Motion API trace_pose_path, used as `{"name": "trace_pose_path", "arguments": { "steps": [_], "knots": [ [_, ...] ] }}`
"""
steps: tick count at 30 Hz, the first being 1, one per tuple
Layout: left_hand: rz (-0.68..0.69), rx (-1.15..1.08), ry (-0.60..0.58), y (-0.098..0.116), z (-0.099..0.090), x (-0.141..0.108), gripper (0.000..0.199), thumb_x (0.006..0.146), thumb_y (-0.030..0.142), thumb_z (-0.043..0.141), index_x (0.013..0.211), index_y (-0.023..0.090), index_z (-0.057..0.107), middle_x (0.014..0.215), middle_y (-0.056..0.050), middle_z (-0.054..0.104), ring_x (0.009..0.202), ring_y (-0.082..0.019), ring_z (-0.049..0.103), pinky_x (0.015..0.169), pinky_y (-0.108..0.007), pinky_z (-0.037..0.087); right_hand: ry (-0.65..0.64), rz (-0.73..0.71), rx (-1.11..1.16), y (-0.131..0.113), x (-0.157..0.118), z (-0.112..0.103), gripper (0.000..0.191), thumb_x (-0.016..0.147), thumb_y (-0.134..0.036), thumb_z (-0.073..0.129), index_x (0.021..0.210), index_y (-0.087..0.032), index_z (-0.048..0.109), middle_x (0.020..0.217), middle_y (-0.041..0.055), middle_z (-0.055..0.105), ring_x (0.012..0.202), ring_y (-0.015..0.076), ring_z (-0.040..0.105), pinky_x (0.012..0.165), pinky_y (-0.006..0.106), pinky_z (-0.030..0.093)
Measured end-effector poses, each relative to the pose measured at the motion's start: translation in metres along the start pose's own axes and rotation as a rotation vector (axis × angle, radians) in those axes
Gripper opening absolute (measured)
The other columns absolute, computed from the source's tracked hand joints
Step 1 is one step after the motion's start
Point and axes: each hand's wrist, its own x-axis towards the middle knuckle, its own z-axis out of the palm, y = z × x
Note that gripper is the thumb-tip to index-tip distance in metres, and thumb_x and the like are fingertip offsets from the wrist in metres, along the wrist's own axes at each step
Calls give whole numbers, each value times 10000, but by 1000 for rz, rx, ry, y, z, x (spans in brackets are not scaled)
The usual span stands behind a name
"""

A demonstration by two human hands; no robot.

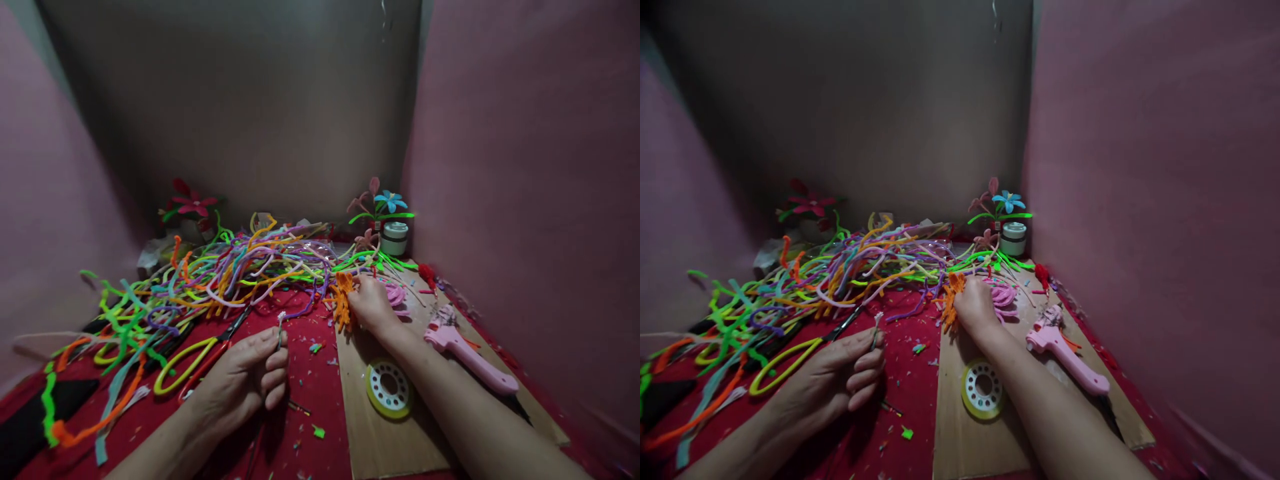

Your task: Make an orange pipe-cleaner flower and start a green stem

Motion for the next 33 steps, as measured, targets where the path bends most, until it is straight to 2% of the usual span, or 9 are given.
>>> {"name": "trace_pose_path", "arguments": {
  "steps": [4,8,12,16,18,21,26,30,33],
  "knots": [
    [-49,-35,5,-1,1,-2,117,761,215,619,751,136,533,561,73,300,401,-5,228,352,-130,180,-4,21,253,0,-2,-5,295,655,-160,499,890,-105,668,764,92,671,716,211,599,619,281,414],
    [-27,-48,10,-1,3,-7,127,742,210,642,769,124,552,542,90,226,396,0,139,338,-129,115,-88,33,574,-10,-13,-15,338,666,-280,523,938,-111,632,720,42,629,616,147,561,547,246,402],
    [-41,-68,-20,-1,7,-12,151,721,183,650,836,114,581,524,101,220,386,2,106,325,-131,106,-195,64,808,-23,-26,-22,249,610,-313,596,799,-151,593,589,-25,533,461,79,442,454,209,337],
    [-35,-83,-76,-3,9,-13,152,742,197,634,855,103,594,507,105,198,386,-2,106,323,-123,128,-470,122,1135,-30,-45,-17,198,564,-232,690,724,-177,588,594,-47,518,471,59,422,457,185,316],
    [-38,-82,-75,-4,9,-13,163,760,217,624,878,109,594,506,105,204,385,-3,107,322,-119,127,-605,79,1239,-33,-56,-12,175,560,-196,717,696,-172,611,633,-33,542,516,67,443,478,189,324],
    [-50,-77,-72,-7,9,-13,167,775,277,613,854,132,586,504,99,248,378,-3,115,321,-119,135,-746,-41,1222,-36,-68,-5,127,584,-170,727,680,-160,645,695,-12,572,586,80,471,544,207,352],
    [-4,36,-132,-11,12,-15,210,769,292,607,651,140,522,459,85,289,357,-14,152,315,-140,172,-871,-76,1125,-35,-72,3,114,621,-121,714,711,-168,661,695,-24,577,629,84,500,627,220,376],
    [-8,160,-111,-10,12,-17,164,745,254,625,664,140,538,437,78,314,361,-25,212,338,-149,226,-817,-111,1046,-37,-73,3,103,609,-128,696,691,-165,645,689,-24,589,628,88,504,632,230,389],
    [6,144,10,-7,12,-16,164,690,224,680,693,148,535,462,87,317,370,-12,207,349,-133,220,-632,-231,671,-33,-79,-16,157,668,-98,592,797,-171,644,714,-11,589,632,104,499,631,253,398]
  ]
}}
